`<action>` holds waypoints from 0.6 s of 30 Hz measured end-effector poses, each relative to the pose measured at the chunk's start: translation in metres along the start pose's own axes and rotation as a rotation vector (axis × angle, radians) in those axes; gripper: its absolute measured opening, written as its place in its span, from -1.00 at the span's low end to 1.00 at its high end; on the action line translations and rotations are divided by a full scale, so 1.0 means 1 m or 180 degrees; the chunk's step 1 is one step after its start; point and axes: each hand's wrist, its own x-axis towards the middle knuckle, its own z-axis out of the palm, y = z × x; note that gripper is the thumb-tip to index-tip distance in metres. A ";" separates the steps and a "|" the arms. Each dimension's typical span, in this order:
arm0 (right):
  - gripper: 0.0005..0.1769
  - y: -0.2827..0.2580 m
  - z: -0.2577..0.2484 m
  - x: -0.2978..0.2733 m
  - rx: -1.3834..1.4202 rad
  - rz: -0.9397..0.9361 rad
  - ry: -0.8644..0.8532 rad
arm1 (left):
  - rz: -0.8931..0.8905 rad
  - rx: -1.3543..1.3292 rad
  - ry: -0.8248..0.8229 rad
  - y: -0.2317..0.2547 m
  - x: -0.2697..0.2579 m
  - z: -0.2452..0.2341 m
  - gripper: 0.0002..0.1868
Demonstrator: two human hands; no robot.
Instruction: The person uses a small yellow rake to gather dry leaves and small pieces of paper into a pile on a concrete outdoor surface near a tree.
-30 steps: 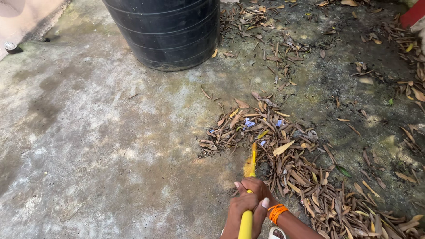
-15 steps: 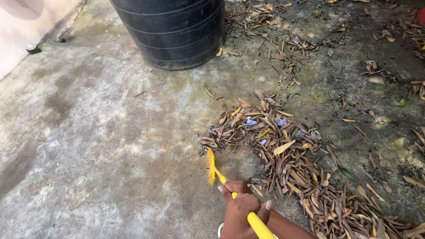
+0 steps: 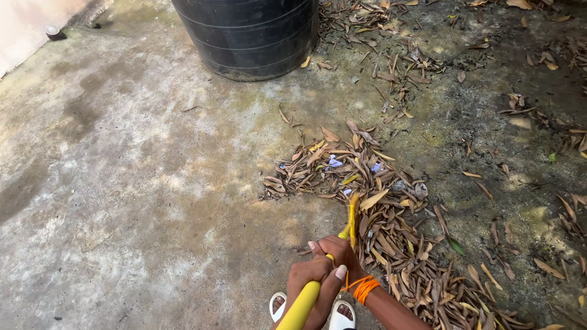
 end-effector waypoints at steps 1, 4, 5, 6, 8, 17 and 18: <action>-0.55 -0.007 -0.002 0.006 0.0062 -0.0088 0.0098 | 0.0049 0.0079 0.0093 0.015 0.001 0.002 -0.62; -0.57 -0.029 -0.001 0.018 0.0302 -0.0255 0.0327 | 0.0196 0.0351 0.0331 0.046 -0.005 0.013 -0.60; -0.57 -0.035 0.001 0.019 0.0394 -0.0267 0.0350 | 0.0246 0.0456 0.0376 0.051 -0.010 0.017 -0.60; -0.61 -0.041 0.006 0.018 0.0497 -0.0272 0.0371 | 0.0296 0.0564 0.0420 0.052 -0.016 0.021 -0.59; -0.54 -0.048 0.017 0.013 0.0783 -0.0309 0.0262 | 0.0600 0.0894 0.0451 0.043 -0.024 0.030 -0.58; -0.49 -0.029 0.068 -0.041 0.1460 -0.0202 -0.0885 | 0.0224 0.1340 0.0504 -0.021 -0.075 0.037 -0.59; -0.50 -0.022 0.069 -0.048 0.1416 -0.0178 -0.0968 | 0.0105 0.1296 0.0496 -0.028 -0.078 0.036 -0.58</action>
